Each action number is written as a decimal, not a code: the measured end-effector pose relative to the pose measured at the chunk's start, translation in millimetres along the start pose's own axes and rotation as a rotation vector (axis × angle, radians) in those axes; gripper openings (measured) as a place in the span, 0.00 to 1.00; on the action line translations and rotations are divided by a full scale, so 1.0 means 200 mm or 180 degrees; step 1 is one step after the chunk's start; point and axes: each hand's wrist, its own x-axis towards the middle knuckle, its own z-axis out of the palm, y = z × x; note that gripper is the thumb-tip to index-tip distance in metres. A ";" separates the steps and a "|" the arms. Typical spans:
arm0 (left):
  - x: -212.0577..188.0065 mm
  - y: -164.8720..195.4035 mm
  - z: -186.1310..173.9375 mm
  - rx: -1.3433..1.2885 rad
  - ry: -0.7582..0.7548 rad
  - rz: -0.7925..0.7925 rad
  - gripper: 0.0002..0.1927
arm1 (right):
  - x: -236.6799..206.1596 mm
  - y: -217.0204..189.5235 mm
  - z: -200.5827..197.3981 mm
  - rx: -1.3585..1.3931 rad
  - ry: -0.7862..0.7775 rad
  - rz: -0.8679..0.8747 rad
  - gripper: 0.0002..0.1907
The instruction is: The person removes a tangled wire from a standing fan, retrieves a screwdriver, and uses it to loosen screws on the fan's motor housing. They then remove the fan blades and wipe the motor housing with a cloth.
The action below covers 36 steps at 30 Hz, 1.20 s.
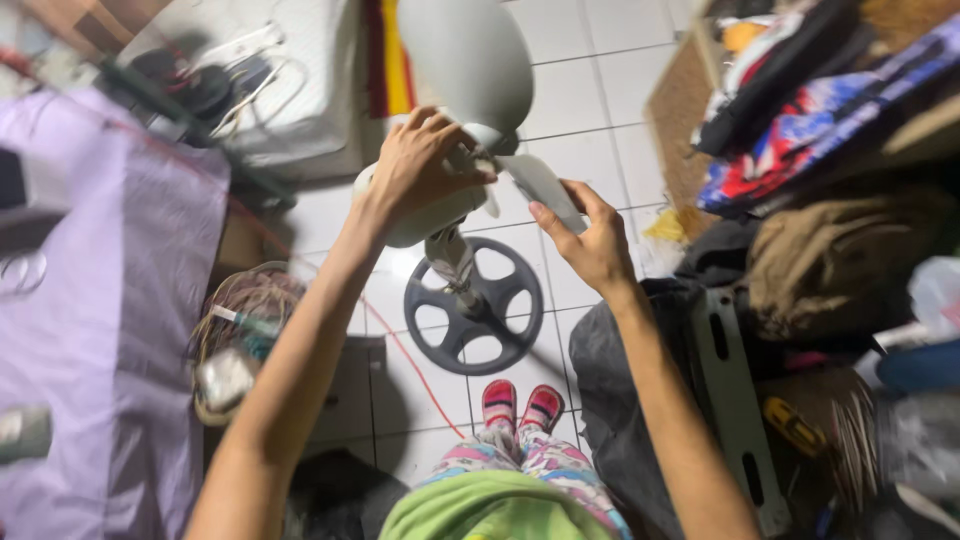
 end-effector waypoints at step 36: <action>0.05 0.15 0.17 0.0217 0.0810 -0.3284 0.19 | 1.12 0.47 0.45 0.2093 -0.2906 -0.1017 0.36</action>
